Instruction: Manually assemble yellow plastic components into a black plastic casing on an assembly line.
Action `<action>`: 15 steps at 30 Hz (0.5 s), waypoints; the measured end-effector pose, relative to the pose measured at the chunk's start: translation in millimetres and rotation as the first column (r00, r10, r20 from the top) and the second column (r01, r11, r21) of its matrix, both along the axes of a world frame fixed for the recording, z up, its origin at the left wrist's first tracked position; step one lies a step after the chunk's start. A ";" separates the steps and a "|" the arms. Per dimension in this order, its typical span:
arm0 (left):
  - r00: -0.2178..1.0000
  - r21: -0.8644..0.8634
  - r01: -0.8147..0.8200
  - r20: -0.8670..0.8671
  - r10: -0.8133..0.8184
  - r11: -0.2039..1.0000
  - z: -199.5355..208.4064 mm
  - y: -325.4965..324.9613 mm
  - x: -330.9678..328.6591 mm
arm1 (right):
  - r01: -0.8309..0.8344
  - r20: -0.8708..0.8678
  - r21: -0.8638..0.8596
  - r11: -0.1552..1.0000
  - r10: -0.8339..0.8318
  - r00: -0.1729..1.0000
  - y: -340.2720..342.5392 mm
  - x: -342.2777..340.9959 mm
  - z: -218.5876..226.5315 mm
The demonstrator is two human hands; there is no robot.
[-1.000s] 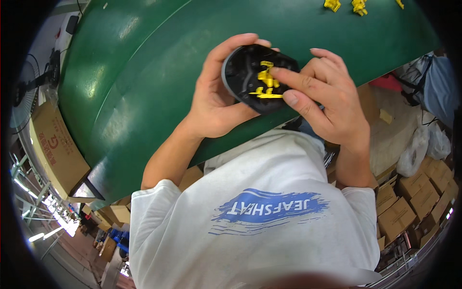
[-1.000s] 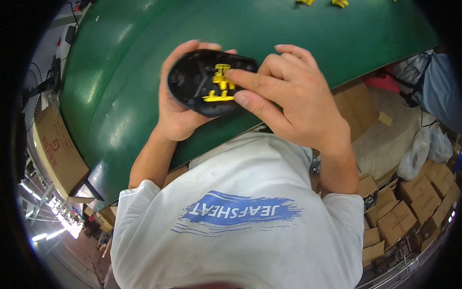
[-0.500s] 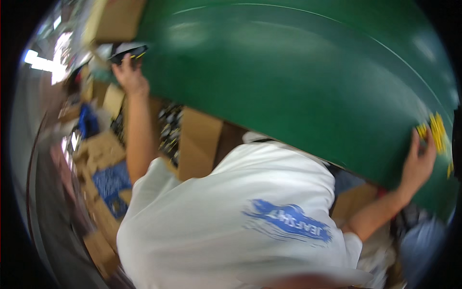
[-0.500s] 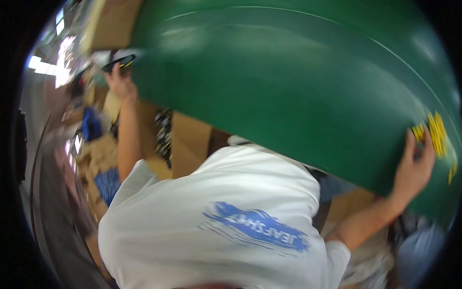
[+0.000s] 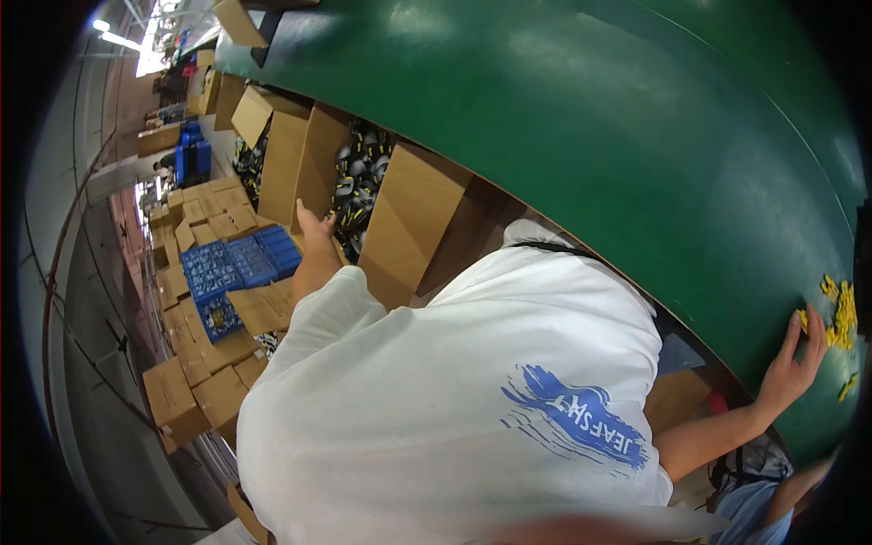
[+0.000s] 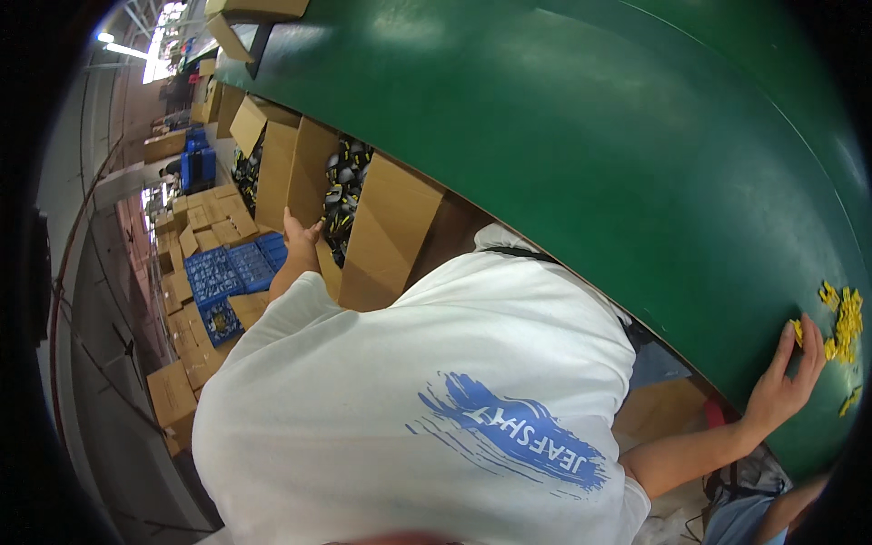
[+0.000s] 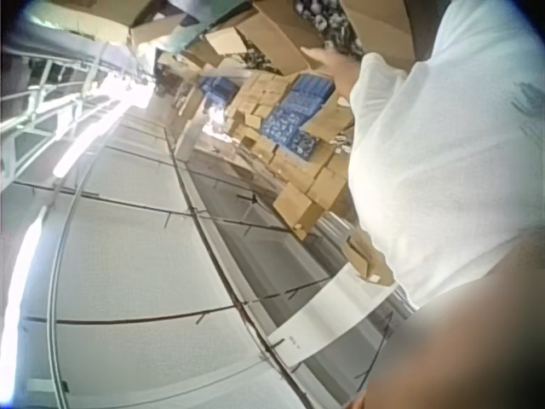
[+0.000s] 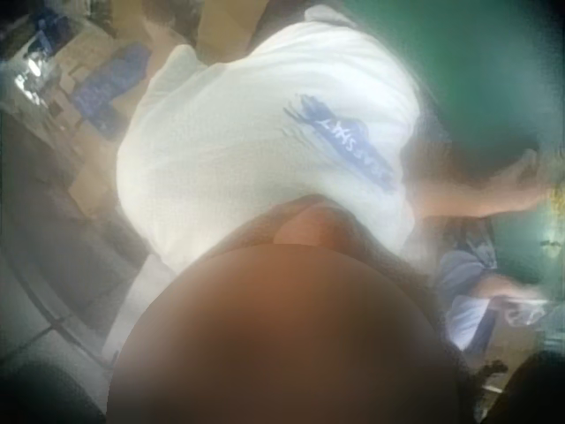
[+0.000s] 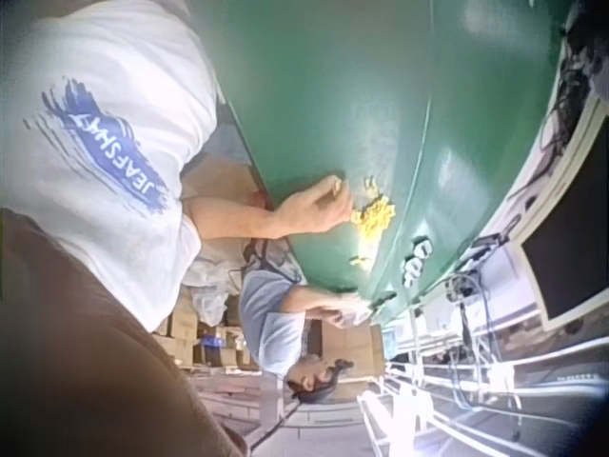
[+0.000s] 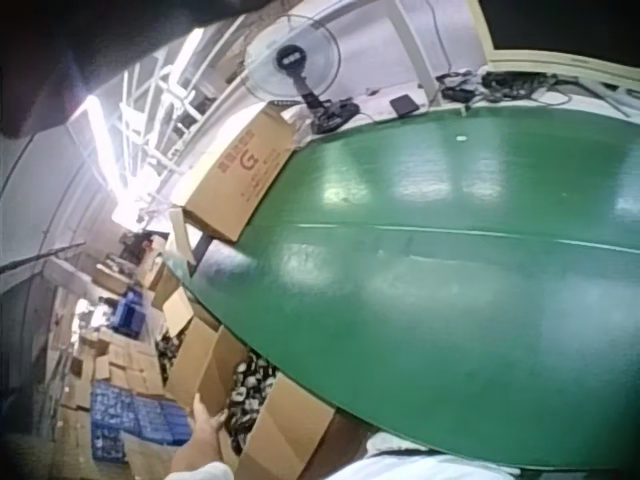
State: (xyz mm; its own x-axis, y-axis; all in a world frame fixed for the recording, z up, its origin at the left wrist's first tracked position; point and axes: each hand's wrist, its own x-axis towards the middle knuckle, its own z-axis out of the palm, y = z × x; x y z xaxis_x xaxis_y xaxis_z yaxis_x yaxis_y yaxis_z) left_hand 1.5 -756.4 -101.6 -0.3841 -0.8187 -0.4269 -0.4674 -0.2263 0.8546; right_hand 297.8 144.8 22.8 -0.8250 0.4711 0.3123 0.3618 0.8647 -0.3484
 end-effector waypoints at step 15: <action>-0.014 -0.869 0.470 -0.180 -0.984 0.152 136.7 491.5 -232.9 | 0.150 -0.313 -0.269 0.951 -0.234 0.921 -21.8 10.3 -12.7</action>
